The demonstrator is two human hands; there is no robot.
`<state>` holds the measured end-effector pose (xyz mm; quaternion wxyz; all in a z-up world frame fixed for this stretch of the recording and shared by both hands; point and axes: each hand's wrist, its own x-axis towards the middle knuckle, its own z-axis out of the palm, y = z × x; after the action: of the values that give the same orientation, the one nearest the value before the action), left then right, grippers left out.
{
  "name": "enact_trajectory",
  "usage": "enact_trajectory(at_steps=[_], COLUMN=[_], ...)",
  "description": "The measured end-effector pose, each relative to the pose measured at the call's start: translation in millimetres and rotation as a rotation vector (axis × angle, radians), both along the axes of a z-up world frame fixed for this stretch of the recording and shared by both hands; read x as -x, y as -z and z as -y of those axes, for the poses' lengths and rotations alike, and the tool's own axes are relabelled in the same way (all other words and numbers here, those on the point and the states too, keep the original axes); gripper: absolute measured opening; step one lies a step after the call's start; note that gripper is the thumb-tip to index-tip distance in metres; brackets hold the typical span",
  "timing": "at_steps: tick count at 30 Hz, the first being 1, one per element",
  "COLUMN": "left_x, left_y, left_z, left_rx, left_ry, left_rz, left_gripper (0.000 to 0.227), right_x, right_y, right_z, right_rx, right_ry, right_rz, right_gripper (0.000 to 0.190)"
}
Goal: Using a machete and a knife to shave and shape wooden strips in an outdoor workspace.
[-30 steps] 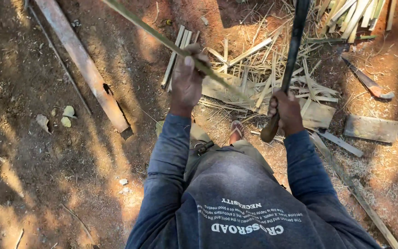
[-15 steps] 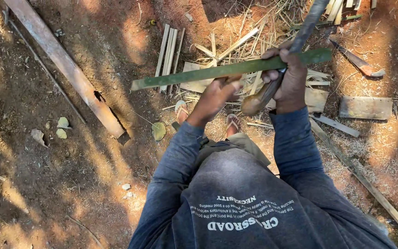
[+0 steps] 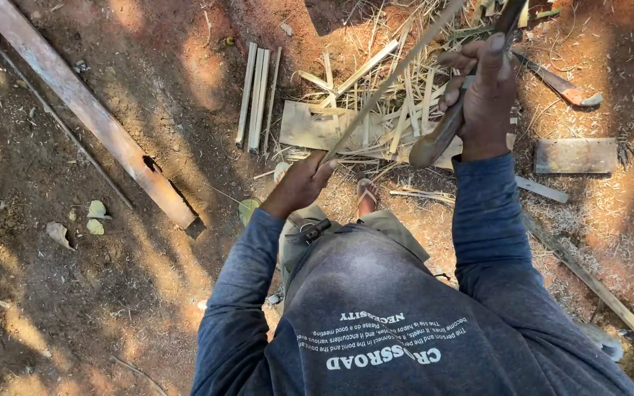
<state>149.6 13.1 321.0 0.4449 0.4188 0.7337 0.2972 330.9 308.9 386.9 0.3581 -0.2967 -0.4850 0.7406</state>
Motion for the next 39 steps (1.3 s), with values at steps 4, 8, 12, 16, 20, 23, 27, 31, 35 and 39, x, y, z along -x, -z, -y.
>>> enact_trajectory(at_steps=[4, 8, 12, 16, 20, 23, 27, 31, 35, 39], left_x=[-5, -4, -8, -17, -25, -26, -28, -24, -20, -21], left_y=[-19, -39, -38, -48, -65, -67, -93, -48, -59, -56], left_z=[-18, -35, -46, -38, -9, 18, 13, -1, -33, -28], left_rx=[-0.121, -0.163, -0.280, -0.276, 0.011, -0.031, 0.100, -0.140, -0.076, -0.140], left_ry=[-0.159, -0.186, -0.129, -0.047, 0.040, 0.021, -0.213, -0.150, -0.135, -0.058], left_rz=[0.321, 0.236, 0.088, -0.030, -0.024, 0.089, 0.391, 0.101, -0.078, -0.217], left_gripper=[0.043, 0.037, 0.034, 0.031, 0.029, 0.032, 0.044, 0.038, 0.036, 0.031], right_x=[-14, -35, -35, -43, -61, -87, -107, -89, -68, -58], right_y=[31, 27, 22, 22, 51, 73, 86, 71, 35, 17], right_z=[11, 39, 64, 44, -34, -90, -86, -23, 25, 28], right_rx=[-0.339, -0.764, -1.143, -1.408, -1.239, -1.047, -0.970, -0.938, -1.218, -1.435], right_ry=[0.054, -0.195, -0.458, -0.480, -0.326, -0.062, 0.156, -0.062, -0.439, -0.486], right_rz=[0.298, 0.825, 0.914, 0.888, 1.203, 1.254, 1.065, 1.003, 1.008, 0.859], right_gripper=[0.041, 0.048, 0.052, 0.053, 0.060, 0.069, 0.082, 0.077, 0.063, 0.056])
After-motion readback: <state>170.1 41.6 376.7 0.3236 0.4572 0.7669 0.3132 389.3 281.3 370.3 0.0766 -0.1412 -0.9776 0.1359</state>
